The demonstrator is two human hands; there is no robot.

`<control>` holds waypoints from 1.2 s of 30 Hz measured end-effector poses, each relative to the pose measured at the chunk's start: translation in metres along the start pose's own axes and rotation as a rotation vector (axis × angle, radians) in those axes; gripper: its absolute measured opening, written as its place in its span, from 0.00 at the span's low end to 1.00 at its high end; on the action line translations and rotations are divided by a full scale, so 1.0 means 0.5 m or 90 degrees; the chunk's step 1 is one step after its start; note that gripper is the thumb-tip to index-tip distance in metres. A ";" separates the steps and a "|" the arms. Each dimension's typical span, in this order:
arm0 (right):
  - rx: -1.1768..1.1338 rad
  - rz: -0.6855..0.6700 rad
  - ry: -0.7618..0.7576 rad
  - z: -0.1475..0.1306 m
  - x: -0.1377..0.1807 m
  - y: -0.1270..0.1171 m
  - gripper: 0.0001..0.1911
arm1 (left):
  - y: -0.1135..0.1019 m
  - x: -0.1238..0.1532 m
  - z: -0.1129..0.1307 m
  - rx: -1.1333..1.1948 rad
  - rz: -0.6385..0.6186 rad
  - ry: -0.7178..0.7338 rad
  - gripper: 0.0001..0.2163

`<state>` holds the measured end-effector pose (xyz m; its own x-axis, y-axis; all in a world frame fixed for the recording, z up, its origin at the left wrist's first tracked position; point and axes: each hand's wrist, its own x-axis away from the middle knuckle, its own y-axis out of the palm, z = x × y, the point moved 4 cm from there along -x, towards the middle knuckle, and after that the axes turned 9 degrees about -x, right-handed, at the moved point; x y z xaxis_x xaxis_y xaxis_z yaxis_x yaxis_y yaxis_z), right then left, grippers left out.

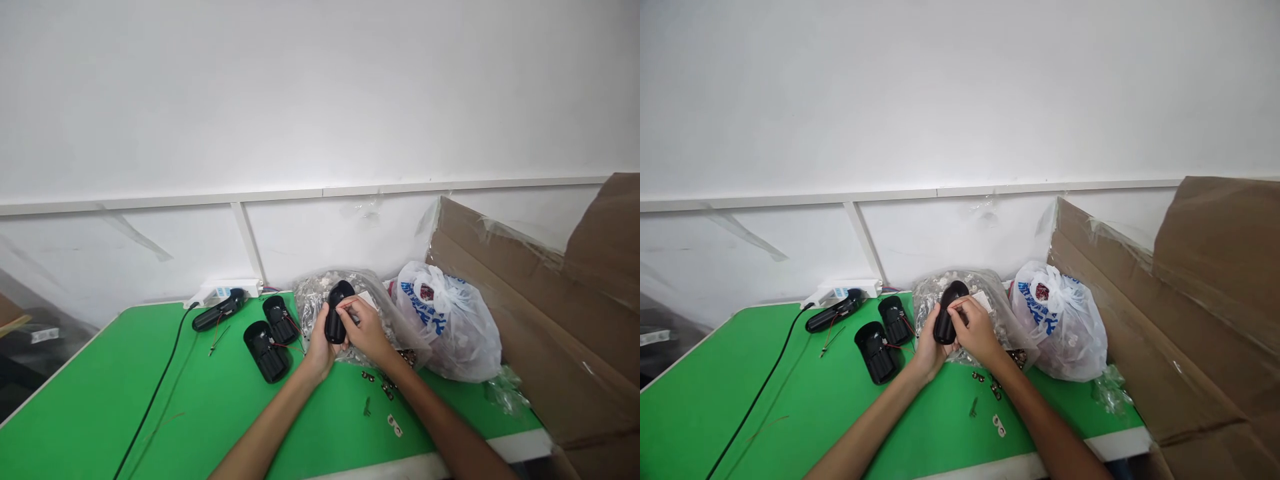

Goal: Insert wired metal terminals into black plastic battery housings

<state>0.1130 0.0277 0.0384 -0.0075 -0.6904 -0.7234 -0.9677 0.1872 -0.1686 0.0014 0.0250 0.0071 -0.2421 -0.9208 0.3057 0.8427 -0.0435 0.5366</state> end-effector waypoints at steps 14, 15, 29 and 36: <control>0.028 -0.023 -0.008 0.006 0.006 0.009 0.07 | -0.010 -0.006 -0.005 0.017 0.033 0.001 0.22; 0.020 -0.026 0.000 0.007 0.004 0.009 0.07 | -0.010 -0.007 -0.004 0.014 0.034 0.005 0.21; -0.068 -0.046 0.107 0.026 -0.004 0.004 0.06 | -0.007 -0.011 0.002 -0.039 -0.003 0.024 0.24; -0.175 -0.019 0.168 0.045 -0.002 -0.001 0.07 | -0.014 -0.021 0.010 -0.027 -0.033 0.040 0.23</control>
<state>0.1191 0.0439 0.0243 -0.0089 -0.8560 -0.5169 -0.9997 -0.0050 0.0254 -0.0043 0.0371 0.0041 -0.2570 -0.9392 0.2279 0.8497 -0.1072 0.5163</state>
